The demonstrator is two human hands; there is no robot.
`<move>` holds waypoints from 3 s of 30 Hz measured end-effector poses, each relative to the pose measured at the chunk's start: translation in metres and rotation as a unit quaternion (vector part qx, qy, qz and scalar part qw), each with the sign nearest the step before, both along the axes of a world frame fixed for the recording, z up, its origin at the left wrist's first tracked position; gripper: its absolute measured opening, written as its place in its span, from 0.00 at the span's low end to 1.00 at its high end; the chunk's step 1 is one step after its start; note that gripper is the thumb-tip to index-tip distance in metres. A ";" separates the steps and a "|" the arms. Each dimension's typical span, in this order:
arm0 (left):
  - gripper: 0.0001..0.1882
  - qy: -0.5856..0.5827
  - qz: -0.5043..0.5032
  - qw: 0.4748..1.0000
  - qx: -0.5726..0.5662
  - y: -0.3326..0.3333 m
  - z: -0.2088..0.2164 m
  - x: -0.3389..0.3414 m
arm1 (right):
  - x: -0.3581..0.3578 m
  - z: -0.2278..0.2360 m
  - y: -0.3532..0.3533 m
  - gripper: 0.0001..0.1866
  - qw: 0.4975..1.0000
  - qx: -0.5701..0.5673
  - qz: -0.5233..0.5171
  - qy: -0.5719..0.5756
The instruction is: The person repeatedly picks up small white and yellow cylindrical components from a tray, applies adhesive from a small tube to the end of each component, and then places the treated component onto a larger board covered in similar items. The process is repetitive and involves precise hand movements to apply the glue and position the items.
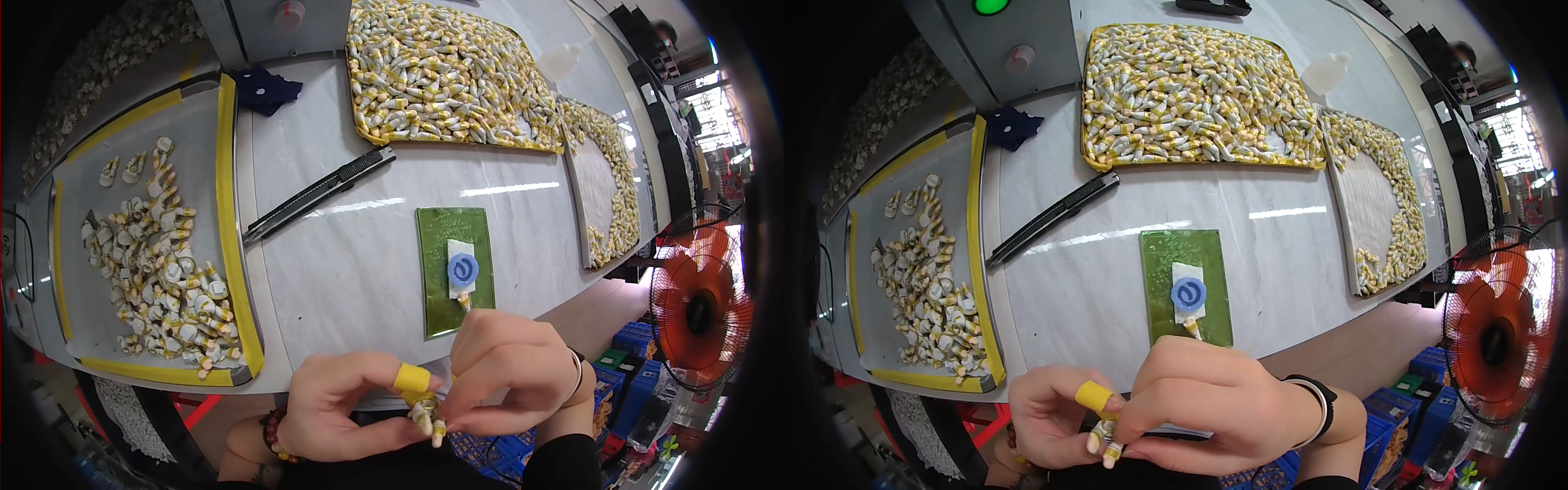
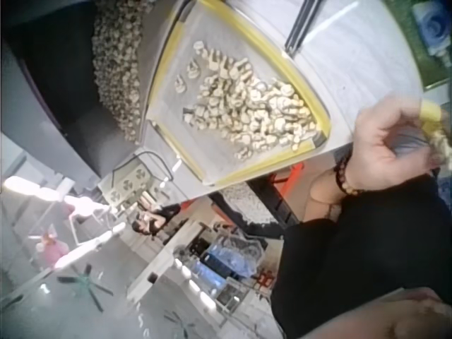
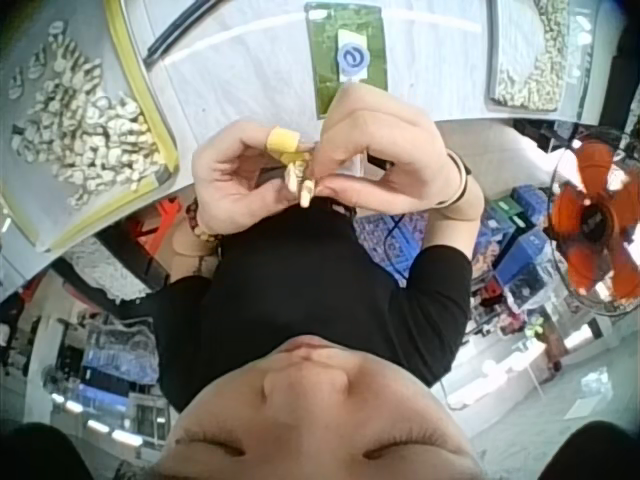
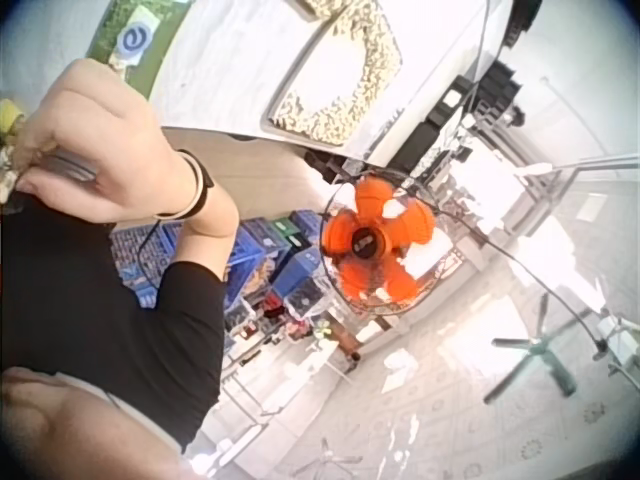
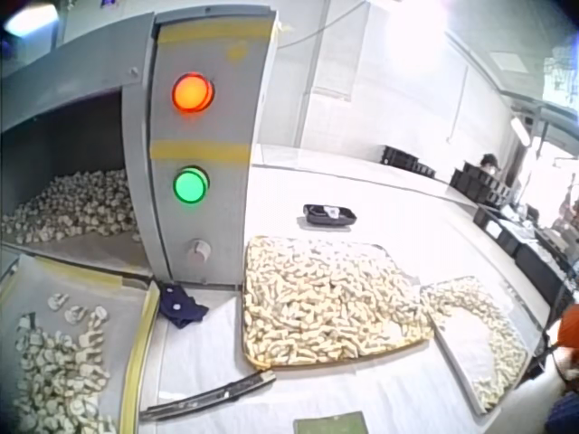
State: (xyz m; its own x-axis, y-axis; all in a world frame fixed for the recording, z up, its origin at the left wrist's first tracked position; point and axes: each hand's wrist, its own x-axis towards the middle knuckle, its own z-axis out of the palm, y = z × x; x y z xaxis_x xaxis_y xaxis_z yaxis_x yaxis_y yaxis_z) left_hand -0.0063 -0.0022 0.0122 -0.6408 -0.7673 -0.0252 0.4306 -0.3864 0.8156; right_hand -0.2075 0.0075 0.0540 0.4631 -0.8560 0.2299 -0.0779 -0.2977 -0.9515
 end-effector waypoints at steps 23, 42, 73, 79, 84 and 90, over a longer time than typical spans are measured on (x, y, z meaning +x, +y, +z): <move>0.12 -0.006 0.063 0.977 -0.204 -0.001 -0.003 -0.007 | 0.001 0.000 0.001 0.05 0.998 -0.047 0.030 -0.003; 0.19 -0.603 0.088 0.601 -0.518 -0.135 0.093 0.092 | -0.010 -0.001 0.022 0.11 0.985 -0.077 -0.136 0.076; 0.05 -0.279 -0.109 0.940 -0.164 -0.133 0.105 0.076 | -0.125 0.004 -0.088 0.06 0.846 -0.213 -0.203 0.444; 0.10 -0.166 -0.310 0.911 -0.214 -0.059 0.092 0.052 | -0.113 -0.005 -0.121 0.03 0.837 -0.110 -0.178 0.506; 0.08 -0.100 -0.355 0.919 -0.136 -0.046 0.050 0.053 | -0.117 -0.008 -0.119 0.03 0.828 -0.163 -0.186 0.504; 0.21 0.064 -0.357 0.928 0.079 -0.013 0.000 0.045 | -0.093 0.025 -0.085 0.06 0.893 -0.182 -0.206 0.357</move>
State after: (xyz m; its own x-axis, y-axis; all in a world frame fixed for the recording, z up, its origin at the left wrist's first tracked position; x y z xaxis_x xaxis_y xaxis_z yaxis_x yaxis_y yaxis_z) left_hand 0.0384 -0.0154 0.0118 -0.9903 -0.1384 0.0098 0.1075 -0.7213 0.6842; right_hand -0.3010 -0.0779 0.0793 0.2655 -0.9161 0.3005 -0.7997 -0.3834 -0.4620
